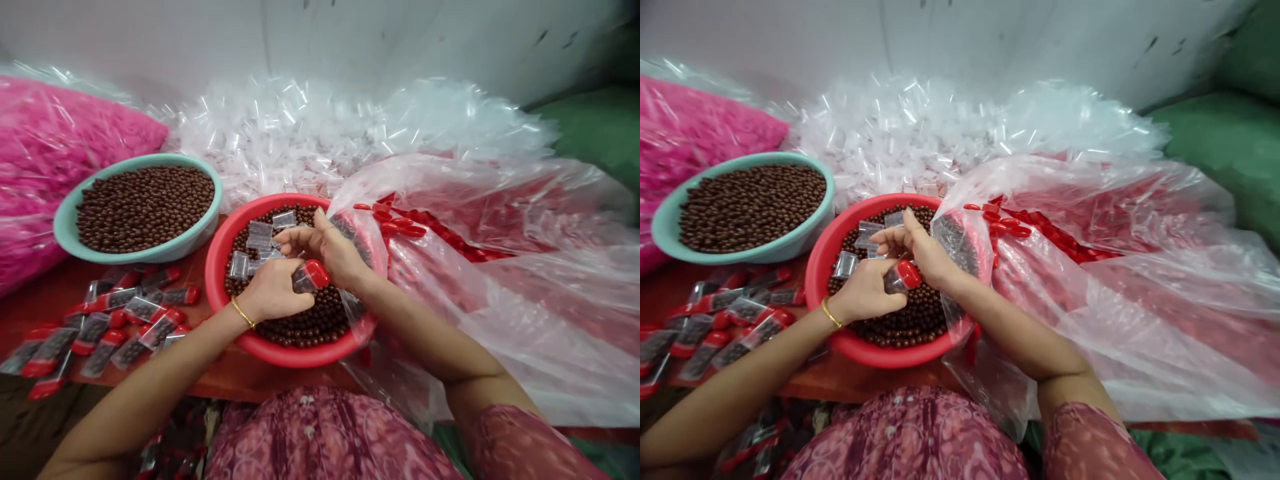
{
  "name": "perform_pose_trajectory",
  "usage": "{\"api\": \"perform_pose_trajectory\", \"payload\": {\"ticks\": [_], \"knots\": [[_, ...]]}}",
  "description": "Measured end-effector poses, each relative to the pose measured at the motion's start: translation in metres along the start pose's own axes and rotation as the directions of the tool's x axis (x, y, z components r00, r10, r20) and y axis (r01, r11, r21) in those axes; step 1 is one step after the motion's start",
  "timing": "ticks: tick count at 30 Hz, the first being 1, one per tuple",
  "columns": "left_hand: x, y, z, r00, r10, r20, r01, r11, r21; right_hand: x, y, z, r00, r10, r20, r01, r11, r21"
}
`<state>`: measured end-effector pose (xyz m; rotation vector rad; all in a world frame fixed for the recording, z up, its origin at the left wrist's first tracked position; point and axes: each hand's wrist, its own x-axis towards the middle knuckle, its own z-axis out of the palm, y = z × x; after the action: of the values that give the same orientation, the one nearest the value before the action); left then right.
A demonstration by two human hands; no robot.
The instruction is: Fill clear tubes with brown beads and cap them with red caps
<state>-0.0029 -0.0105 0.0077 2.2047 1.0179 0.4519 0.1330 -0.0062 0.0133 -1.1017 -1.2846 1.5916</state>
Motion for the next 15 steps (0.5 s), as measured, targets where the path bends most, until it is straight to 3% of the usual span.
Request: {"api": "perform_pose_trajectory", "payload": {"ticks": [4, 10, 12, 15], "knots": [[-0.002, 0.002, 0.001, 1.0, -0.012, 0.013, 0.012, 1.0, 0.01, -0.008, 0.003, 0.006, 0.984, -0.152, -0.095, 0.134, 0.975, -0.174], [-0.005, -0.001, 0.0, 0.998, 0.002, 0.055, -0.004, 1.0, 0.025, -0.015, 0.007, 0.016, 0.886, -0.463, -0.019, 0.42, 0.82, -0.39], [-0.005, -0.002, 0.001, 0.997, -0.064, 0.042, 0.061, 0.997, 0.055, -0.011, 0.012, 0.015, 0.876, -0.48, -0.041, 0.426, 0.812, -0.398], [-0.003, -0.002, 0.002, 0.986, -0.152, 0.061, 0.154, 0.987, -0.034, -0.001, 0.015, 0.012, 0.943, -0.32, -0.093, 0.287, 0.921, -0.263]]}}
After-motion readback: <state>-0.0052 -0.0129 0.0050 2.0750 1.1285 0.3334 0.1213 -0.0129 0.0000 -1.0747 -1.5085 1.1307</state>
